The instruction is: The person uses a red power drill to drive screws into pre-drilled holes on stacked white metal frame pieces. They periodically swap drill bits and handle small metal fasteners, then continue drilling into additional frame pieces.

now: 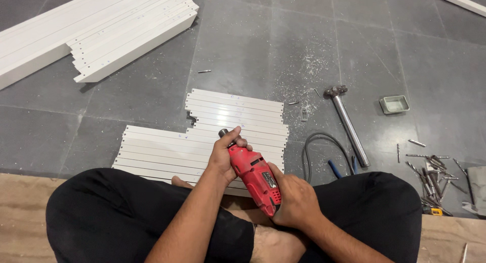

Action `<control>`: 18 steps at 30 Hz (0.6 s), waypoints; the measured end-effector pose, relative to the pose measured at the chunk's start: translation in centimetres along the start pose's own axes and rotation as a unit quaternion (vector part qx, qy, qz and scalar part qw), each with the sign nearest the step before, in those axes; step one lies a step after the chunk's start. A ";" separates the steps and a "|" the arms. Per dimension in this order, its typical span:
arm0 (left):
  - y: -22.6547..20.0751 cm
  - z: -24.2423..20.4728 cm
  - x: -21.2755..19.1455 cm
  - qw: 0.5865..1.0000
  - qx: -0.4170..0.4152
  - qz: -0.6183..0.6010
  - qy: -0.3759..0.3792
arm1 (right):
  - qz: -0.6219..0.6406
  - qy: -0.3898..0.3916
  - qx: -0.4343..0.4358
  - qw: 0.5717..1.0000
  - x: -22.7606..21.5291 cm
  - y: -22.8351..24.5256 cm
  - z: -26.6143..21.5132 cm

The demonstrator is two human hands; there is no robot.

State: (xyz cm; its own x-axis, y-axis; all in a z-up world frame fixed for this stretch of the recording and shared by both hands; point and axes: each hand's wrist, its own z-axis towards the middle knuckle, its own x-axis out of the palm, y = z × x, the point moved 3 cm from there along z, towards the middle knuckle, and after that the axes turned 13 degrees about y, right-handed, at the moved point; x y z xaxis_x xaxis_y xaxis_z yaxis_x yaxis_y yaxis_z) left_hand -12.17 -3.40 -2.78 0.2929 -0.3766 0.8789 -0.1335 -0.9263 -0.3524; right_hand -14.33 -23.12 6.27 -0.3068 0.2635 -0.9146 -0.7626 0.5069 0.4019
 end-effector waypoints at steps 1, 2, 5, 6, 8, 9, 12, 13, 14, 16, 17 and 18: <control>-0.1 -0.1 0.2 1.000 0.000 -0.003 0.008 | 0.001 0.002 0.004 1.000 0.0 0.0 0.0; -0.2 -0.2 0.3 1.000 -0.001 -0.006 0.015 | 0.003 0.005 0.007 1.000 0.0 0.0 0.0; -0.3 -0.5 0.9 0.999 0.001 -0.022 0.039 | -0.017 -0.001 0.018 1.000 0.0 0.4 -0.2; -0.3 -0.6 1.0 0.998 0.001 -0.030 0.047 | -0.027 -0.006 0.022 0.999 0.0 0.5 -0.3; -0.3 -0.6 1.2 0.999 0.005 -0.023 0.037 | -0.035 -0.014 0.025 0.999 0.0 0.7 -0.4; -0.4 -0.7 1.2 0.999 0.008 -0.019 0.032 | -0.039 -0.018 0.026 0.999 0.0 0.7 -0.5; -0.6 -0.6 1.0 1.000 0.017 -0.005 0.008 | -0.052 -0.030 0.020 0.998 -0.2 0.5 -0.2; -0.7 -0.7 1.0 0.999 0.025 -0.005 0.022 | -0.047 -0.030 0.018 0.998 -0.2 0.4 -0.2; -0.8 -0.7 0.9 0.999 0.032 -0.004 0.035 | -0.041 -0.030 0.016 0.999 -0.3 0.3 -0.1; -0.9 -0.7 0.7 0.997 0.047 -0.017 0.058 | -0.033 -0.028 0.011 0.999 -0.4 0.2 0.2; -0.9 -0.7 0.6 0.996 0.053 -0.030 0.069 | -0.032 -0.027 0.008 0.999 -0.6 0.1 0.3; -0.8 -0.6 0.5 0.994 0.060 -0.043 0.081 | -0.030 -0.026 0.006 0.999 -0.8 0.1 0.4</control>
State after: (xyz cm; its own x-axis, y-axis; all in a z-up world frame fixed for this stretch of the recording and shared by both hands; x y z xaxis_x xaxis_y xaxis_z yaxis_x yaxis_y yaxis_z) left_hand -12.53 -2.82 -1.86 0.1413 -0.2986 0.9439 0.0012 -0.9534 -0.3018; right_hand -13.89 -22.94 7.02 -0.2308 0.2742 -0.9336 -0.7717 0.5327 0.3473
